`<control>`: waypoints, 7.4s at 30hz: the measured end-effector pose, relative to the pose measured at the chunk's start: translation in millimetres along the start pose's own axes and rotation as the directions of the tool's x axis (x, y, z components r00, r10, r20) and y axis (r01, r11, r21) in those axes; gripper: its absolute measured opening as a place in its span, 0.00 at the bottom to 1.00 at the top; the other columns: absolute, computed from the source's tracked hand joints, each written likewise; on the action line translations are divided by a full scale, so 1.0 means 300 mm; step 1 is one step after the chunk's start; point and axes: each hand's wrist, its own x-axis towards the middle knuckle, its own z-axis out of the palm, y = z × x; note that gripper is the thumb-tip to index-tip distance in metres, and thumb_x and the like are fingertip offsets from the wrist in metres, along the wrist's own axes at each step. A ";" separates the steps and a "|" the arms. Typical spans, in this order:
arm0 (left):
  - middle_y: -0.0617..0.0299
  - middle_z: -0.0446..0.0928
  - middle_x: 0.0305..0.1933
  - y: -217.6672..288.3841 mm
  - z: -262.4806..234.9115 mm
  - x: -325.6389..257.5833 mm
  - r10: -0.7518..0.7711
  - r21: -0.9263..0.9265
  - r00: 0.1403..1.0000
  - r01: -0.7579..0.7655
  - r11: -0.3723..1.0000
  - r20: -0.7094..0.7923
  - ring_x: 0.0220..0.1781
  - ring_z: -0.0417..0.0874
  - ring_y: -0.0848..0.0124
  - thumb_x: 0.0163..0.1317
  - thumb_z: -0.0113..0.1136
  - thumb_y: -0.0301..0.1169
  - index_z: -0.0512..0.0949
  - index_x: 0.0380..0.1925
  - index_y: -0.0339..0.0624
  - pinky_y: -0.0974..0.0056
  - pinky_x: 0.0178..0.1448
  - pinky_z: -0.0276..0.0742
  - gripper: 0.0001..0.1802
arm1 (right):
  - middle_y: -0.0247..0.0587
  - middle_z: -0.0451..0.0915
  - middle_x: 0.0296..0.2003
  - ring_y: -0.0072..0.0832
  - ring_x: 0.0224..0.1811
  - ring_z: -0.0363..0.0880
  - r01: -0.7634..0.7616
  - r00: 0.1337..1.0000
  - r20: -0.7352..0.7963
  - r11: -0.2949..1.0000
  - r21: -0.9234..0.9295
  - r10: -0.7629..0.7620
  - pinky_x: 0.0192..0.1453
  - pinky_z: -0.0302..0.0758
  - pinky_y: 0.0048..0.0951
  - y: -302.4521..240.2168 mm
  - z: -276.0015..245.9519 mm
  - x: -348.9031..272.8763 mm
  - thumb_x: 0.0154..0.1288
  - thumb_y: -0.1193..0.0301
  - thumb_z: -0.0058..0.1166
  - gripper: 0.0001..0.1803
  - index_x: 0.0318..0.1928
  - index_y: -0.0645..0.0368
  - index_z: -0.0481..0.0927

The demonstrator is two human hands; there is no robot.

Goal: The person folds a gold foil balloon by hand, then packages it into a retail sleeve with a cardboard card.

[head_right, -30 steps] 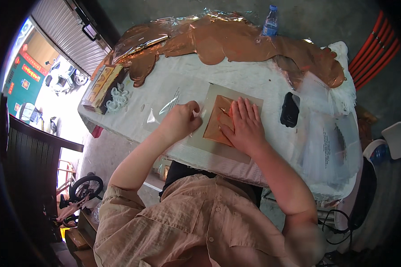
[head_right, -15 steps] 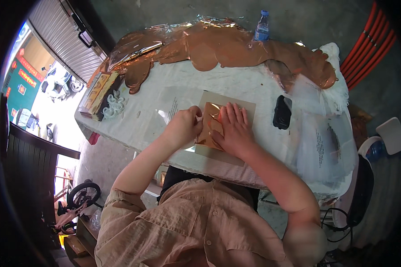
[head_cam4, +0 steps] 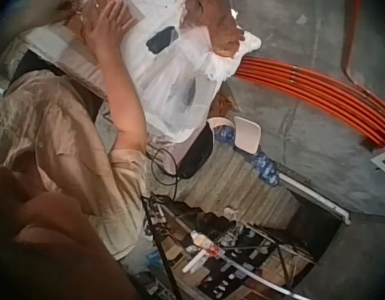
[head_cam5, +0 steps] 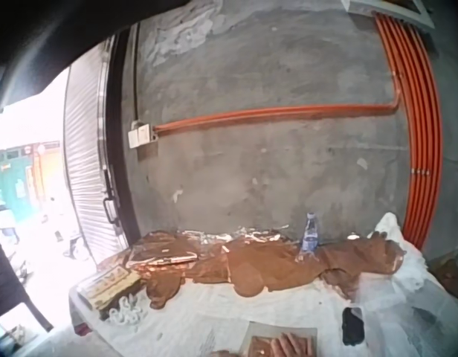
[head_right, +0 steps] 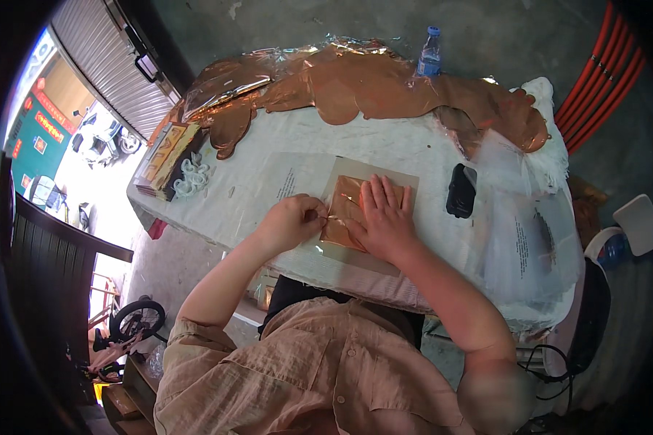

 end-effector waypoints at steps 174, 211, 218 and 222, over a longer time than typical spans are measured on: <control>0.47 0.51 0.75 -0.110 0.013 0.129 0.341 0.440 0.925 -0.379 0.814 0.166 0.78 0.46 0.53 0.52 0.53 0.68 0.54 0.70 0.41 0.41 0.76 0.39 0.55 | 0.59 0.47 0.71 0.45 0.76 0.41 0.184 0.968 0.143 0.972 0.147 -0.205 0.78 0.37 0.46 0.098 -0.116 -0.105 0.43 0.39 0.64 0.65 0.70 0.71 0.49; 0.42 0.48 0.75 -0.047 0.040 0.135 0.359 0.470 0.908 -0.418 0.777 0.214 0.78 0.44 0.50 0.53 0.55 0.65 0.51 0.71 0.40 0.40 0.75 0.40 0.55 | 0.63 0.46 0.71 0.48 0.76 0.38 0.199 0.965 0.139 0.966 0.162 -0.222 0.77 0.34 0.49 0.014 -0.057 -0.025 0.45 0.36 0.61 0.65 0.69 0.72 0.48; 0.44 0.49 0.75 -0.069 0.037 0.120 0.431 0.470 0.892 -0.442 0.764 0.139 0.77 0.45 0.49 0.55 0.57 0.61 0.52 0.71 0.41 0.40 0.75 0.42 0.52 | 0.61 0.44 0.72 0.50 0.76 0.36 0.180 0.970 0.130 0.968 0.176 -0.205 0.78 0.35 0.47 -0.017 -0.045 -0.010 0.46 0.37 0.61 0.66 0.71 0.69 0.44; 0.45 0.51 0.74 -0.036 0.023 0.061 0.396 0.510 0.917 -0.367 0.778 0.055 0.77 0.47 0.51 0.57 0.58 0.57 0.55 0.70 0.41 0.41 0.74 0.44 0.48 | 0.62 0.46 0.71 0.50 0.76 0.38 0.162 0.978 0.104 0.972 0.171 -0.181 0.78 0.36 0.47 -0.002 -0.042 -0.020 0.43 0.37 0.64 0.67 0.70 0.71 0.46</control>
